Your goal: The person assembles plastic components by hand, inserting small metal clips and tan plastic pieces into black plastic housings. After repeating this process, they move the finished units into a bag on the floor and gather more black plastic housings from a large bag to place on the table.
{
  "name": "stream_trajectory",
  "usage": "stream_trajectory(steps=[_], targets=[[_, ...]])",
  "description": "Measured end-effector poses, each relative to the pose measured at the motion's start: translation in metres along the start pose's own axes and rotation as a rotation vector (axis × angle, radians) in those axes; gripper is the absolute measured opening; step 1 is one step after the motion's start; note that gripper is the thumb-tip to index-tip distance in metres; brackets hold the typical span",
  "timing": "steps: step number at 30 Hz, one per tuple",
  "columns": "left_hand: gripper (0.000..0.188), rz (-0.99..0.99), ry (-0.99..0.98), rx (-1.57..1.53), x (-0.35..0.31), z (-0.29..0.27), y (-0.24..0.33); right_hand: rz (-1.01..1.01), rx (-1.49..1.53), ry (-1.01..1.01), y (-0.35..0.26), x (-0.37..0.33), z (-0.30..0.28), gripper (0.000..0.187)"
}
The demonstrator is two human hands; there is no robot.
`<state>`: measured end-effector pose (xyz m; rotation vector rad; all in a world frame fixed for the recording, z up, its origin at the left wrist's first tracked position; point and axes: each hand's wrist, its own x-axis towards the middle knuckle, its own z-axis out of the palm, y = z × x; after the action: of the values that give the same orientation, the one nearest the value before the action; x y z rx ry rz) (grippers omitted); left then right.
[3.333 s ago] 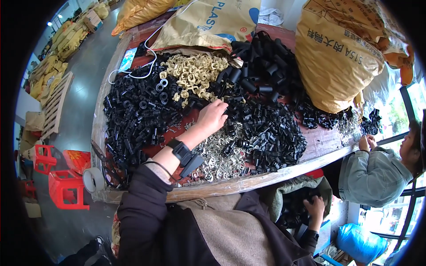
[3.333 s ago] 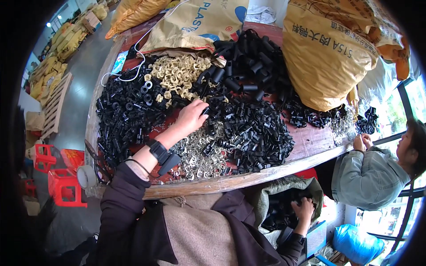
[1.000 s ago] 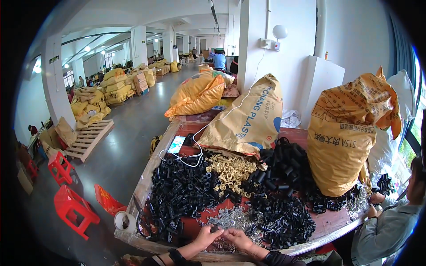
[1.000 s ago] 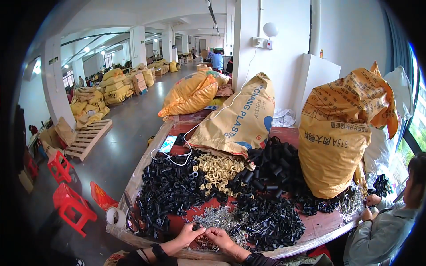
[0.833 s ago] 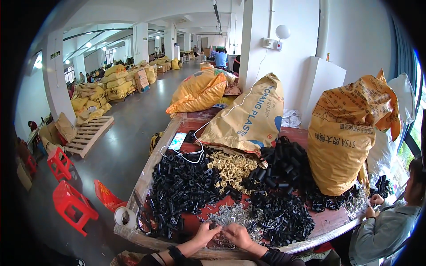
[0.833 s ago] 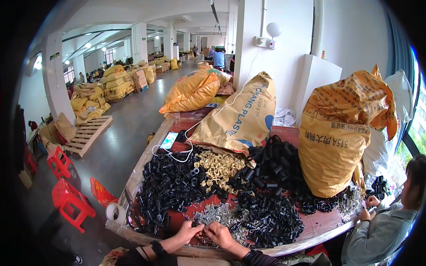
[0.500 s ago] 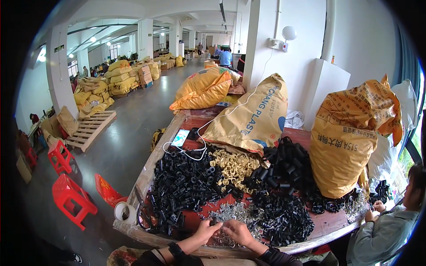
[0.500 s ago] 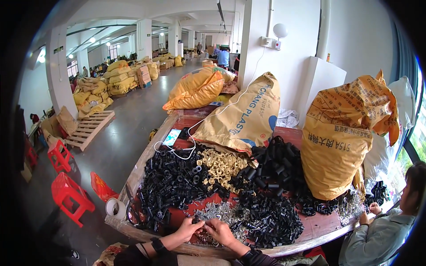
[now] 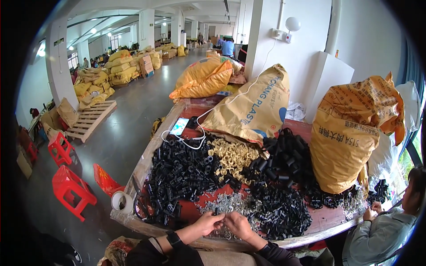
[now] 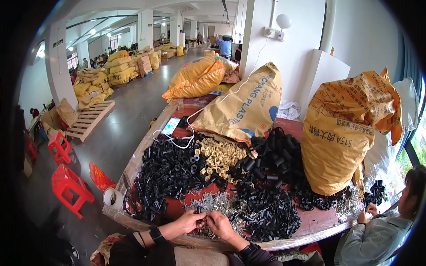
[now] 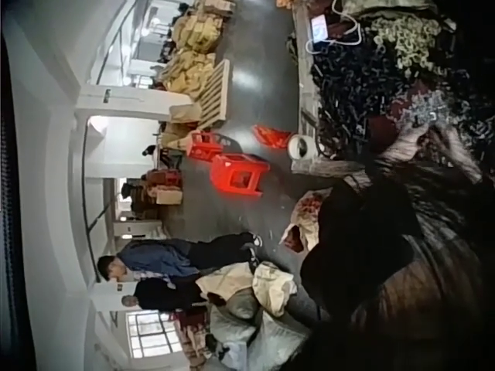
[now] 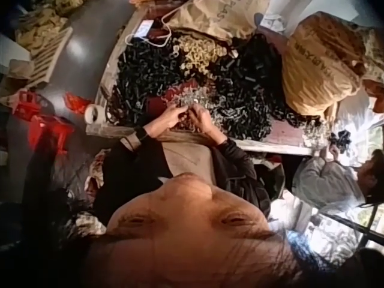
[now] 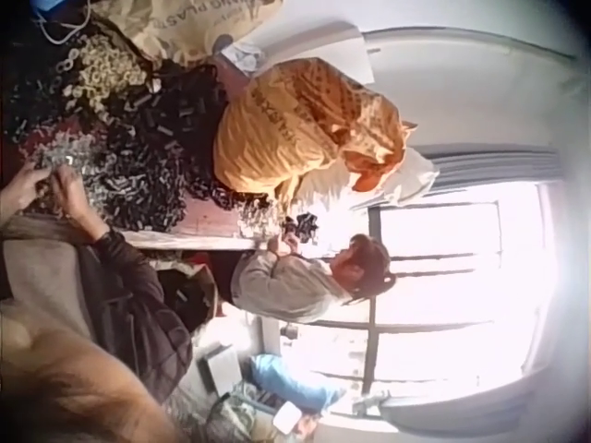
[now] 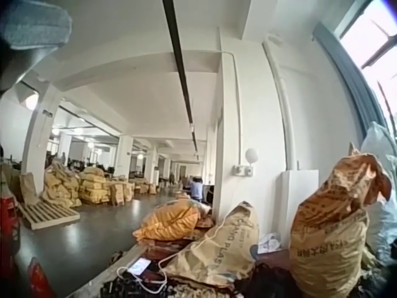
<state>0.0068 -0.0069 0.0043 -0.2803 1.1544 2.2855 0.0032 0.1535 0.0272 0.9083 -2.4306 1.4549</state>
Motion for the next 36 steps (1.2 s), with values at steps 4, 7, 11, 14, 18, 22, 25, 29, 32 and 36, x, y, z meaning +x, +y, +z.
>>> stream_trajectory(steps=[4, 7, 11, 14, 18, 22, 25, 29, 32, 36], targets=[[0.016, -0.086, -0.039, -0.155, -0.003, 0.012, 0.013, 0.226, 0.052, -0.004, 0.004, 0.001, -0.01, 0.006], [0.023, -0.049, -0.155, -0.179, -0.001, 0.005, 0.015, 0.205, 0.104, 0.021, 0.011, 0.005, -0.016, 0.007], [0.019, 0.019, -0.072, -0.033, -0.008, 0.023, 0.023, 0.11, 0.087, 0.102, 0.005, 0.014, -0.027, 0.007], [0.02, -0.006, -0.063, -0.032, -0.009, 0.023, 0.024, 0.027, 0.016, 0.128, -0.005, 0.013, -0.03, 0.008], [0.021, -0.006, -0.079, -0.022, -0.011, 0.017, 0.017, -0.023, -0.088, 0.098, -0.012, 0.007, -0.028, 0.011], [0.021, -0.032, -0.127, 0.003, -0.013, 0.015, 0.012, -0.144, -0.198, 0.058, -0.015, 0.005, -0.025, 0.015], [0.021, -0.036, -0.157, 0.039, -0.013, 0.013, 0.007, -0.181, -0.285, -0.012, -0.019, 0.005, -0.025, 0.019], [0.023, -0.028, -0.184, 0.12, -0.012, 0.014, 0.002, -0.126, -0.262, -0.073, -0.017, 0.004, -0.026, 0.018], [0.024, -0.044, -0.188, 0.185, -0.013, 0.017, 0.0, -0.063, -0.26, -0.11, -0.016, 0.003, -0.025, 0.015], [0.024, -0.081, -0.201, 0.214, -0.008, 0.014, -0.007, 0.011, -0.273, -0.156, -0.011, 0.001, -0.024, 0.012]])
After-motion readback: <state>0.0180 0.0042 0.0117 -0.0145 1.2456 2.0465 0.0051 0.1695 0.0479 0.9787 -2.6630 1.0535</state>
